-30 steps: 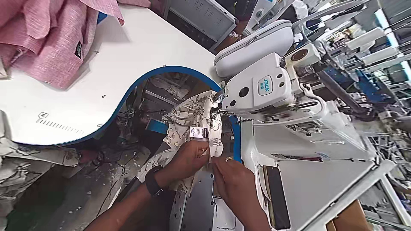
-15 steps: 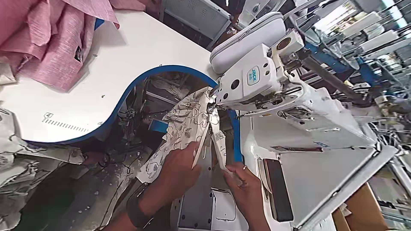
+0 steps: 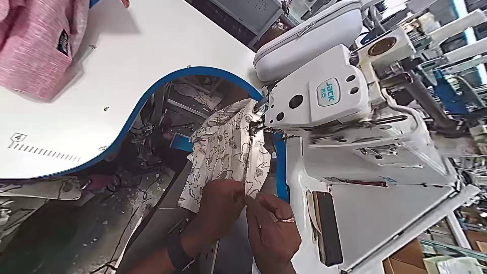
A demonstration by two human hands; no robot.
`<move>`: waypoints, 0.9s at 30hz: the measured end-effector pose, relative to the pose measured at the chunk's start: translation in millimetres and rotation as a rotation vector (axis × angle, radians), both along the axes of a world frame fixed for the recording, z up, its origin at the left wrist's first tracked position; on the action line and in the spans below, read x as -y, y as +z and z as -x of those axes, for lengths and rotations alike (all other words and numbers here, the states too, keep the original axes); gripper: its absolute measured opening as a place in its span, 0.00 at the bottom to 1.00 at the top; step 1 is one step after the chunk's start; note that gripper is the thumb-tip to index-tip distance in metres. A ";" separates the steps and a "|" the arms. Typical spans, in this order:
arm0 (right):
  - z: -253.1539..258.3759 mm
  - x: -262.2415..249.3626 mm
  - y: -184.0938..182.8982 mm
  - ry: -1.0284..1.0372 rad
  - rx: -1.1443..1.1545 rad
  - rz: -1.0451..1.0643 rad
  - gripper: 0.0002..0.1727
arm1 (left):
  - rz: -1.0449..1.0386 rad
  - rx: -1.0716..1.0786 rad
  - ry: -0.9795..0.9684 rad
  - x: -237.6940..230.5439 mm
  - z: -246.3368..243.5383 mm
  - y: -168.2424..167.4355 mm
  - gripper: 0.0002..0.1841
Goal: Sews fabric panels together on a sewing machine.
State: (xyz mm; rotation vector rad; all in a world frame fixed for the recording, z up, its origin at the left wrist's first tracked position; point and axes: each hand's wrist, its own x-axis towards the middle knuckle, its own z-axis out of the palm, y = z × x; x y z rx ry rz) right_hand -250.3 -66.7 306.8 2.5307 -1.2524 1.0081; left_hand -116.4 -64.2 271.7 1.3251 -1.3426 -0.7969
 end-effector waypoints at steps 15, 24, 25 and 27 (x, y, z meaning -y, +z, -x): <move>-12.4 58.0 -23.2 -0.047 0.112 0.034 0.11 | 0.419 0.462 0.400 60.6 16.8 -18.2 0.11; -20.0 45.9 -20.2 -0.008 -0.025 -0.119 0.12 | 0.050 0.221 0.215 24.1 -25.8 -48.7 0.12; -23.8 41.3 -19.5 0.106 -0.020 -0.121 0.11 | -0.103 0.206 0.146 21.3 -36.5 -56.2 0.12; -28.9 32.6 -23.1 0.306 -0.055 -0.178 0.11 | -0.293 0.090 -0.077 21.8 -25.9 -70.7 0.15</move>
